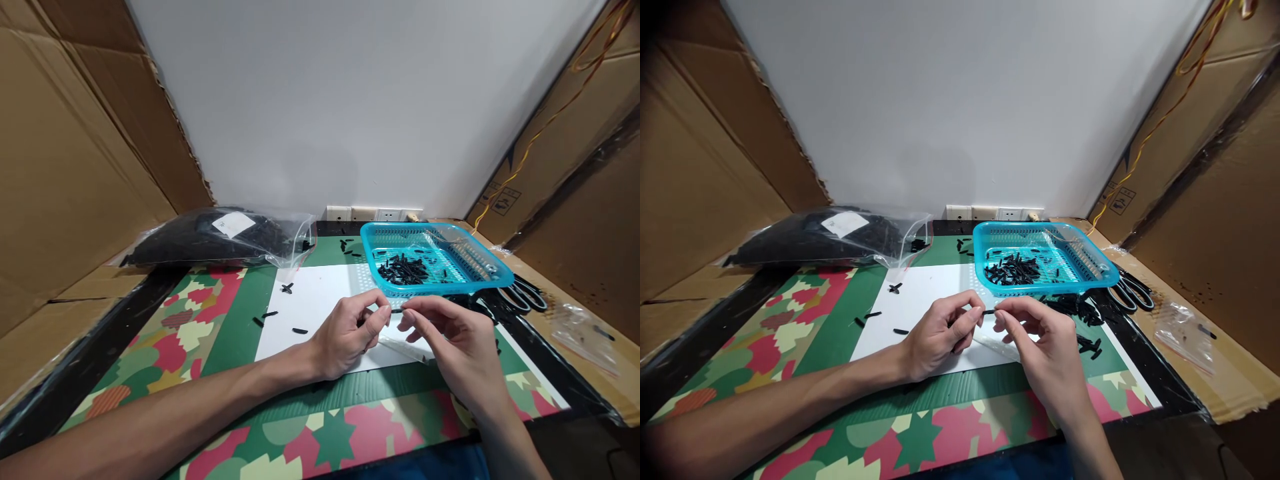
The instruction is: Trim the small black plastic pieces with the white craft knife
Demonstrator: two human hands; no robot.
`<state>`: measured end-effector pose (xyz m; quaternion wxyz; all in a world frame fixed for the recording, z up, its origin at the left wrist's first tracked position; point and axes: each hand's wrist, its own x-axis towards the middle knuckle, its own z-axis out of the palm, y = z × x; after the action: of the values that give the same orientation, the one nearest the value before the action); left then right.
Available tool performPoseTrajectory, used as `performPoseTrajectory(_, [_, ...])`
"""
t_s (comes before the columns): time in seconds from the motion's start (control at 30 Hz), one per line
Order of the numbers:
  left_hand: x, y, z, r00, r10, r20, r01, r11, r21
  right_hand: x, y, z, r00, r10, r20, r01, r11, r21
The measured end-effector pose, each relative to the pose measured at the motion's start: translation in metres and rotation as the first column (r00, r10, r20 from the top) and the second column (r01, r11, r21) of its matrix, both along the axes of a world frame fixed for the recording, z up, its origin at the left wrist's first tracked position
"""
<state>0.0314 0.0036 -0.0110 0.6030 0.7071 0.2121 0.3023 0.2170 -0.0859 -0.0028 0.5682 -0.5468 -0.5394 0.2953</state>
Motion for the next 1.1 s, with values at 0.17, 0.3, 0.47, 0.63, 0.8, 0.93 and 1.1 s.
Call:
performPoseTrajectory(0.17, [-0.0011,-0.0007,-0.0015,1.000,0.013,0.020,-0.013,1.000,0.000,-0.0008,0.0013,0.0001,1.000,0.010,-0.023,-0.010,1.000,0.021])
performPoseTrajectory(0.3, [-0.0014,-0.0005,-0.0029,0.999,0.008,0.038,-0.008,1.000,-0.009,0.0005,0.0027,-0.0016,0.996,0.069,-0.049,-0.069,0.998,0.005])
performPoseTrajectory(0.47, [-0.0016,-0.0005,-0.0033,0.998,0.009,0.058,-0.008,1.000,-0.026,0.0004,0.0031,-0.0017,0.994,0.091,-0.067,-0.092,0.996,-0.016])
performPoseTrajectory(0.63, [-0.0014,-0.0004,-0.0027,0.998,0.009,0.062,-0.006,0.999,-0.049,-0.0020,0.0046,0.0000,0.995,0.094,-0.035,-0.094,0.996,0.006])
performPoseTrajectory(0.8, [-0.0015,-0.0003,-0.0016,0.998,-0.005,0.055,0.008,0.999,-0.049,-0.0033,0.0045,0.0011,0.996,0.090,-0.006,-0.090,0.996,0.016])
performPoseTrajectory(0.93, [-0.0013,-0.0002,0.0000,0.999,0.001,0.034,0.000,1.000,-0.016,-0.0037,0.0040,0.0015,0.996,0.091,-0.004,-0.091,0.996,0.019])
performPoseTrajectory(1.1, [-0.0006,-0.0004,0.0021,0.999,0.010,0.032,-0.009,1.000,-0.016,-0.0035,0.0040,0.0023,0.995,0.099,0.004,-0.099,0.995,0.017])
